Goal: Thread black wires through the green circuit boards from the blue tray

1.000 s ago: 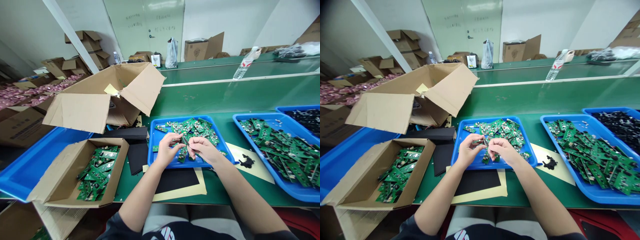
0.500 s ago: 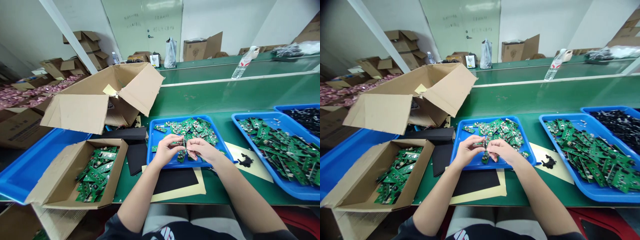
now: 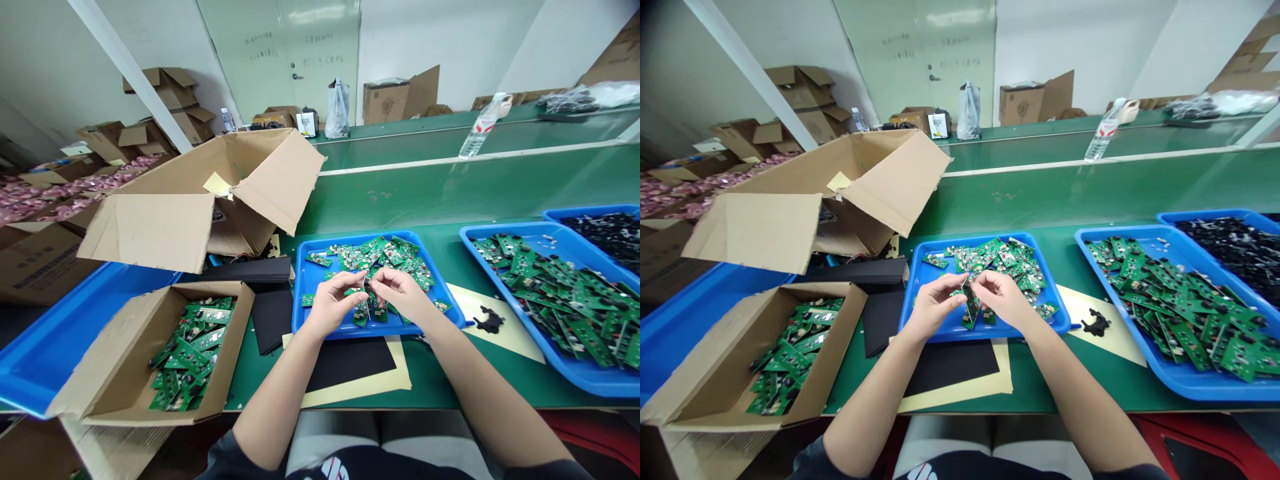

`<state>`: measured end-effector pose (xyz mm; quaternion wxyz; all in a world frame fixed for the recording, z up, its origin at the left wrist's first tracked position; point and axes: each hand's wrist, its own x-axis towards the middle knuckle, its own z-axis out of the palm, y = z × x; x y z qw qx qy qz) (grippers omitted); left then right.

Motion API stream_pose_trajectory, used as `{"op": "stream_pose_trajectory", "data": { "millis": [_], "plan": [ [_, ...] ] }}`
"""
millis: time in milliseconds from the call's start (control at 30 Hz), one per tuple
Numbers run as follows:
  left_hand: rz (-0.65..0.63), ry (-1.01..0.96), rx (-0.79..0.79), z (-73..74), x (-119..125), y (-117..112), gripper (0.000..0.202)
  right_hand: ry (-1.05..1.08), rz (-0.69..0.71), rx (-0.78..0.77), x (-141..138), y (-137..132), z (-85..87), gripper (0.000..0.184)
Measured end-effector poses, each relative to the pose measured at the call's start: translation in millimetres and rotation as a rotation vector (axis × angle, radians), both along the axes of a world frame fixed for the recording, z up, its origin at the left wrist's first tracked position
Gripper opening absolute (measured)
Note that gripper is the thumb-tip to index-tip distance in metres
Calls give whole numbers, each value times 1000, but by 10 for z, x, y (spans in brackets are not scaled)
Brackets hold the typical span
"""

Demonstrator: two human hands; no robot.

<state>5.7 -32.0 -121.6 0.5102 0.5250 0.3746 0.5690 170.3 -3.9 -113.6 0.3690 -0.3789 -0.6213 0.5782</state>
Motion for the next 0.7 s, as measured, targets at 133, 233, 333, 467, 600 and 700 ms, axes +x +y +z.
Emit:
{"op": "stream_pose_trajectory", "data": {
  "millis": [133,233,333,467,600,700],
  "plan": [
    [20,-51,-58,-11,13,6,39,-49,-7,68,-17,-31,-3,23],
    [-1,-83,-117,-15,14,-5,41,-87,-51,142,-22,-40,11,20],
    [-55,-101,-184,-5,6,-20,41,-117,-111,230,-24,-36,30,18],
    [-126,-169,-320,30,-17,-25,41,-147,-157,313,-29,-34,35,15],
    [-173,-191,-379,65,-29,-21,44,-170,-188,365,-22,-33,30,14],
    [-190,-202,-398,77,-27,-17,45,-181,-209,387,-15,-34,25,10]
  ]
}}
